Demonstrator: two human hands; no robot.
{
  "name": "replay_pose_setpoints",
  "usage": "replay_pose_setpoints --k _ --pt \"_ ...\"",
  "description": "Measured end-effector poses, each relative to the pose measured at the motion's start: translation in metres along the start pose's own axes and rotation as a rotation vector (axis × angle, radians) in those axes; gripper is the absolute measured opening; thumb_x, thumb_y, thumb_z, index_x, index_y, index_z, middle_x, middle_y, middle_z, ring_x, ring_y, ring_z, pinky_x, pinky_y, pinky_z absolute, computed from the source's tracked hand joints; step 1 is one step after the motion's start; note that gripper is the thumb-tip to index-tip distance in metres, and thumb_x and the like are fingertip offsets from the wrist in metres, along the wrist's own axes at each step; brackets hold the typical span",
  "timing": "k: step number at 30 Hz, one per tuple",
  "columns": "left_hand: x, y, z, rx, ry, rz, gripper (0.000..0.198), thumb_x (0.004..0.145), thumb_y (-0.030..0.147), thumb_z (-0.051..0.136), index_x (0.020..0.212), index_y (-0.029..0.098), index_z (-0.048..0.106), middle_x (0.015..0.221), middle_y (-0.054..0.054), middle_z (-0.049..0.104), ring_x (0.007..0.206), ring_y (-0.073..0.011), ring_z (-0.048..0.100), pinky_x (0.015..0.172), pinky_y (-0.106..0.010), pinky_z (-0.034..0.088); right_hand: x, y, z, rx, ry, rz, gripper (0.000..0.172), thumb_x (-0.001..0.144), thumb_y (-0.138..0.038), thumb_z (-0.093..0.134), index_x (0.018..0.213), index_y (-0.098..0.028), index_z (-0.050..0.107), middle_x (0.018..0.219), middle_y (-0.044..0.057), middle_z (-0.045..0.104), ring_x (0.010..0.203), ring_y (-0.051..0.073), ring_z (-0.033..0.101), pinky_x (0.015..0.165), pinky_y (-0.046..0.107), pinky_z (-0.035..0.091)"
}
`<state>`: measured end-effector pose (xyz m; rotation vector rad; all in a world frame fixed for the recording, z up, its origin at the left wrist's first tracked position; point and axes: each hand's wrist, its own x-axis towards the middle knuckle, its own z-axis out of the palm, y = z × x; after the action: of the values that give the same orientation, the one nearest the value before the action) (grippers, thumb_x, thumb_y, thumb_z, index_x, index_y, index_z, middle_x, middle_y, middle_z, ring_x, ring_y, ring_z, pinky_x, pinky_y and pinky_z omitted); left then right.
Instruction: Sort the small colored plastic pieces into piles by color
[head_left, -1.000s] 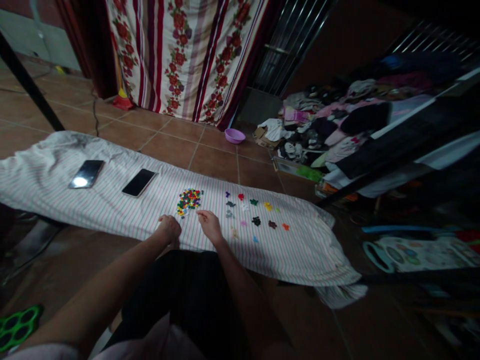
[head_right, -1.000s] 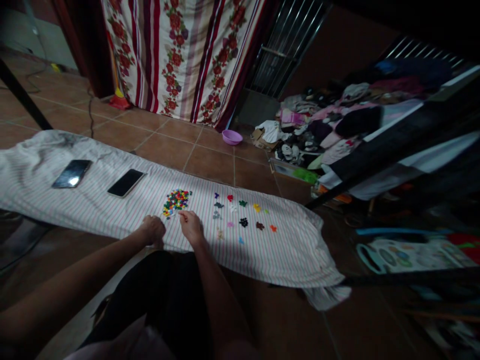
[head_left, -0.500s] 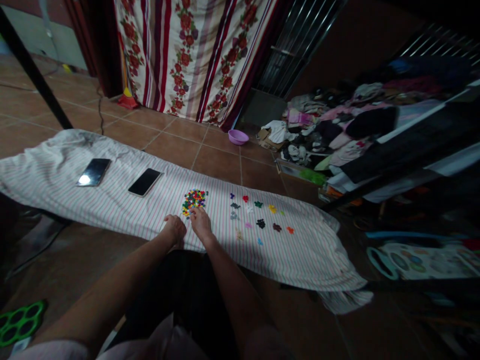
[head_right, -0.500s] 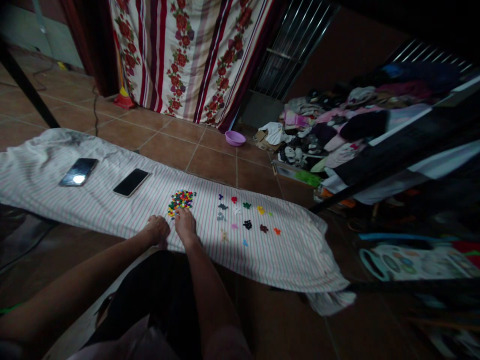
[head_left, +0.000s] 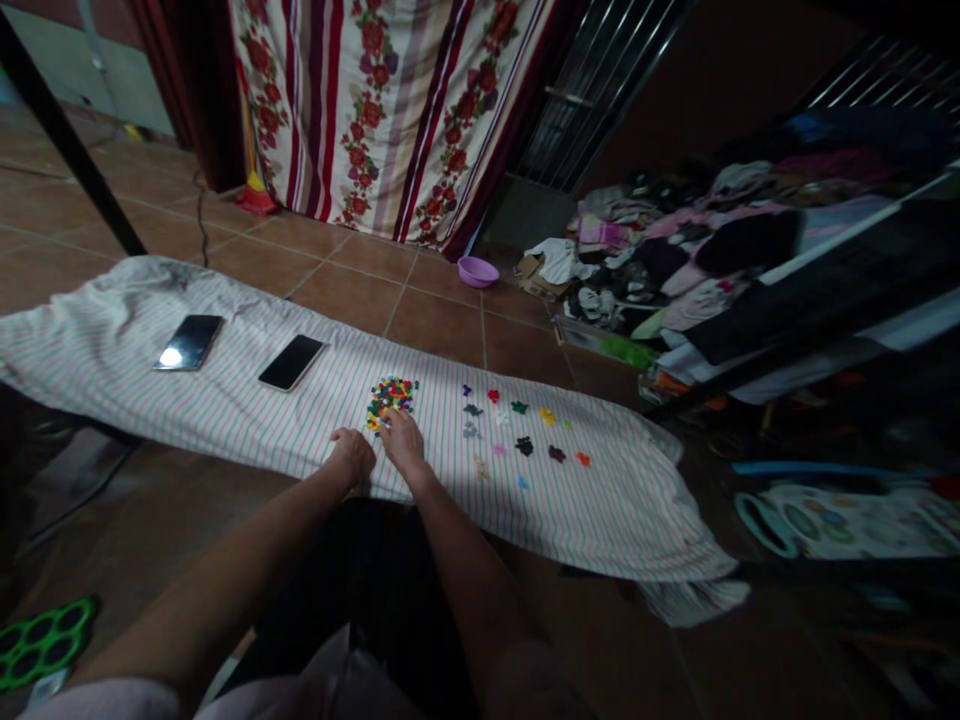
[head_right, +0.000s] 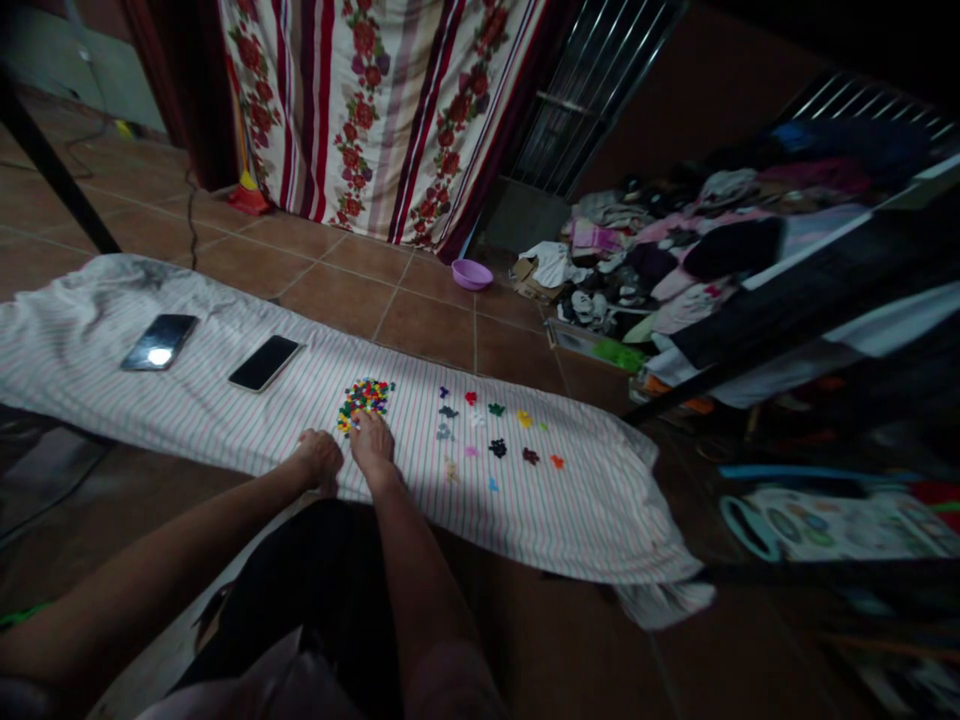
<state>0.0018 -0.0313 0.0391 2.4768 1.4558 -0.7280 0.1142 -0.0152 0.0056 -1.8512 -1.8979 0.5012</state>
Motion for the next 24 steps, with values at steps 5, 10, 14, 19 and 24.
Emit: replay_pose_setpoints --k 5,10,14,19,24 --pt "0.001 0.0 0.0 0.004 -0.006 0.006 0.037 0.071 0.03 0.073 0.106 0.018 0.075 0.115 -0.024 0.069 0.111 -0.0411 0.06 0.088 -0.059 0.046 0.007 0.016 0.007 0.309 0.049 0.14 0.01 0.082 -0.022 0.061 0.091 -0.024 0.065 0.09 -0.002 0.07 0.086 0.014 0.065 0.084 0.027 0.051" --pt "0.001 -0.001 -0.001 0.021 -0.019 0.009 0.038 0.069 0.03 0.075 0.105 0.017 0.075 0.115 -0.024 0.069 0.11 -0.0401 0.059 0.086 -0.058 0.046 0.01 0.026 0.01 0.637 0.109 0.257 0.012 0.079 -0.03 0.062 0.088 -0.024 0.064 0.083 -0.003 0.071 0.083 0.015 0.069 0.079 0.027 0.054" --pt "0.0 0.0 -0.002 0.032 -0.024 0.013 0.04 0.066 0.029 0.077 0.105 0.018 0.075 0.116 -0.024 0.069 0.11 -0.0402 0.058 0.087 -0.057 0.046 0.003 0.025 0.01 0.609 0.169 0.231 0.013 0.078 -0.032 0.061 0.087 -0.024 0.064 0.083 -0.002 0.071 0.083 0.016 0.069 0.083 0.029 0.054" --pt "-0.005 -0.001 -0.005 0.04 -0.018 0.029 0.035 0.071 0.025 0.073 0.105 0.016 0.074 0.114 -0.024 0.069 0.111 -0.0391 0.059 0.086 -0.056 0.046 -0.013 0.025 0.008 0.499 0.217 0.228 0.012 0.081 -0.029 0.058 0.09 -0.025 0.063 0.087 -0.001 0.073 0.085 0.015 0.069 0.084 0.028 0.054" --pt "-0.01 -0.001 -0.009 0.042 -0.01 0.037 0.042 0.063 0.029 0.079 0.103 0.018 0.074 0.114 -0.022 0.07 0.11 -0.0383 0.059 0.086 -0.055 0.046 -0.033 0.029 0.008 0.403 0.22 0.257 0.016 0.081 -0.025 0.058 0.095 -0.026 0.065 0.093 0.0 0.074 0.087 0.015 0.07 0.084 0.029 0.054"
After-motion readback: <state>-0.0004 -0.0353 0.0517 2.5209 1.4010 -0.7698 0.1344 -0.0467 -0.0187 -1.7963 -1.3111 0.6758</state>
